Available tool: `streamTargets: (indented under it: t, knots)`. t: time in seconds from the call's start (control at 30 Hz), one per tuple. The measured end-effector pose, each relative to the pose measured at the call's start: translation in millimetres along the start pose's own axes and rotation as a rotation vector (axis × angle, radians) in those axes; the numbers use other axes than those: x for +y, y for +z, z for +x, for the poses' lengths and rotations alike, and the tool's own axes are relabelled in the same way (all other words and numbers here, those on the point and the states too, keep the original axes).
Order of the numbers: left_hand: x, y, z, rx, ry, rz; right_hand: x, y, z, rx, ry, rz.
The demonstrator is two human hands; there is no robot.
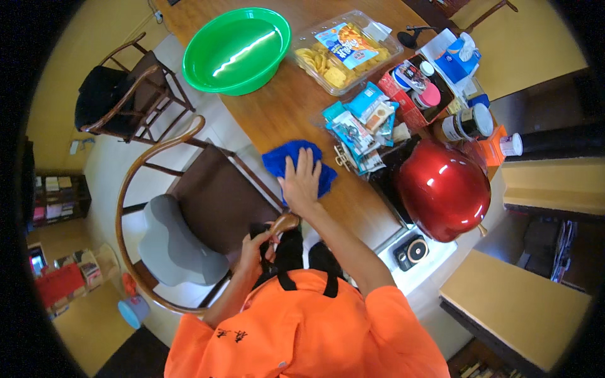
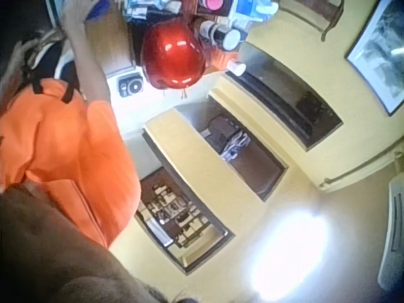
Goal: The person wipes a small black rectangular object with a white tissue and then uses a blue cloth to wipe the surface of a wooden table. The person moves around the table, cleaning different sections and handling various items like a green bowl and a red kettle.
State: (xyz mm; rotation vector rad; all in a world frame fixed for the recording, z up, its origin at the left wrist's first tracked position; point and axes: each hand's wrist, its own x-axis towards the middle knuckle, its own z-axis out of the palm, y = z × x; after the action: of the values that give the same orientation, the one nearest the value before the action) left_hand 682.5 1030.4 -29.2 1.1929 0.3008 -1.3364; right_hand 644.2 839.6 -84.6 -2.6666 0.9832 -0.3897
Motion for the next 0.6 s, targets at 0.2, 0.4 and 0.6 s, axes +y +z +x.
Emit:
streamTargets:
  t: [0.2,0.4,0.6]
  knots:
    - [10,-27,2,0.07,0.061,-0.126,-24,39,103,0.031,0.044,-0.089]
    - [5,-38,-3,0.177,0.074,-0.211,4,58,179,-0.031,0.084,-0.206]
    - [-5,-37,-15,0.184,0.097,-0.216,-1,49,159,-0.057,-0.03,-0.192]
